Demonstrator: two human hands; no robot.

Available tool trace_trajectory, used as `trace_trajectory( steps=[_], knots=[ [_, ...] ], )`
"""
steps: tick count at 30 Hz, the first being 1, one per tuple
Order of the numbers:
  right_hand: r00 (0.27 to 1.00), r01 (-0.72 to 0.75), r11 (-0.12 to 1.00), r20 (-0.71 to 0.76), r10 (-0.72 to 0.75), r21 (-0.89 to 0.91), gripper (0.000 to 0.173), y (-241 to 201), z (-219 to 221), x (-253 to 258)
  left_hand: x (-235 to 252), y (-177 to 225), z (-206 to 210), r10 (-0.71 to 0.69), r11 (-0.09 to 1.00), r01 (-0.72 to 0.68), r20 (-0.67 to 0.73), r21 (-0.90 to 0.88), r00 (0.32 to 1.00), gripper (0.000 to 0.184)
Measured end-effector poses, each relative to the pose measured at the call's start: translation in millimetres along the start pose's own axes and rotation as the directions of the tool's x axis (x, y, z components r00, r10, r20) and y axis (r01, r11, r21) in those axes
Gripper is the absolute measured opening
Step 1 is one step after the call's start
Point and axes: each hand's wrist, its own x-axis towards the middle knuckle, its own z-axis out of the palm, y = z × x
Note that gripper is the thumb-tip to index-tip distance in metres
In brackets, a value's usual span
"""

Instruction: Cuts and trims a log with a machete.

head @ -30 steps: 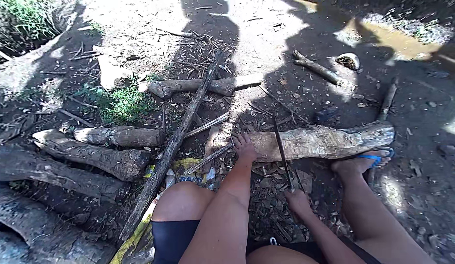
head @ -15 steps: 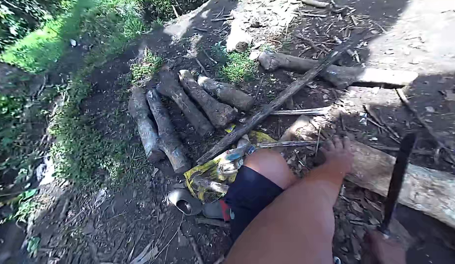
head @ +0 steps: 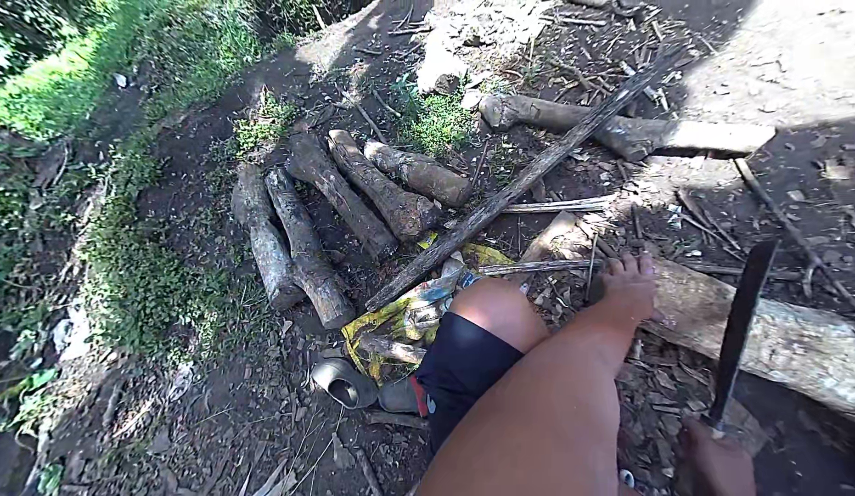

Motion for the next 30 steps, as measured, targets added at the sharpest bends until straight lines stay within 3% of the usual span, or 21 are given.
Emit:
trace_trajectory(
  steps=[8, 13, 17, 23, 30],
  knots=[
    [1.000, 0.023, 1.000, -0.008, -0.023, 0.017, 0.042, 18.3, -0.7, 9.6, 0.3, -0.8, 10.2, 0.017, 0.995, -0.014, -0.031, 0.098, 0.999, 0.150],
    [0.997, 0.053, 0.980, -0.039, -0.061, -0.193, 0.053, 30.5, 0.1, 19.0, -13.0, -3.9, 12.9, -0.006, 0.993, 0.011, -0.044, 0.114, 0.999, 0.151],
    [0.995, 0.024, 0.964, -0.085, -0.048, -0.265, 0.054, 11.2, -3.3, 9.9, -19.1, -9.9, 0.6, 0.067, 0.997, -0.067, 0.002, 0.029, 0.998, 0.143],
    [0.990, 0.087, 0.979, -0.095, -0.106, -0.184, 0.049, 8.3, -7.8, 2.4, -6.6, -1.1, 10.7, 0.028, 0.998, -0.028, 0.008, 0.062, 1.000, 0.154],
    [0.968, 0.238, 0.968, -0.102, -0.230, 0.078, 0.035, -7.9, -12.1, -29.1, 0.1, -4.1, 9.1, 0.009, 0.997, -0.014, 0.069, 0.078, 0.998, 0.152]
  ],
)
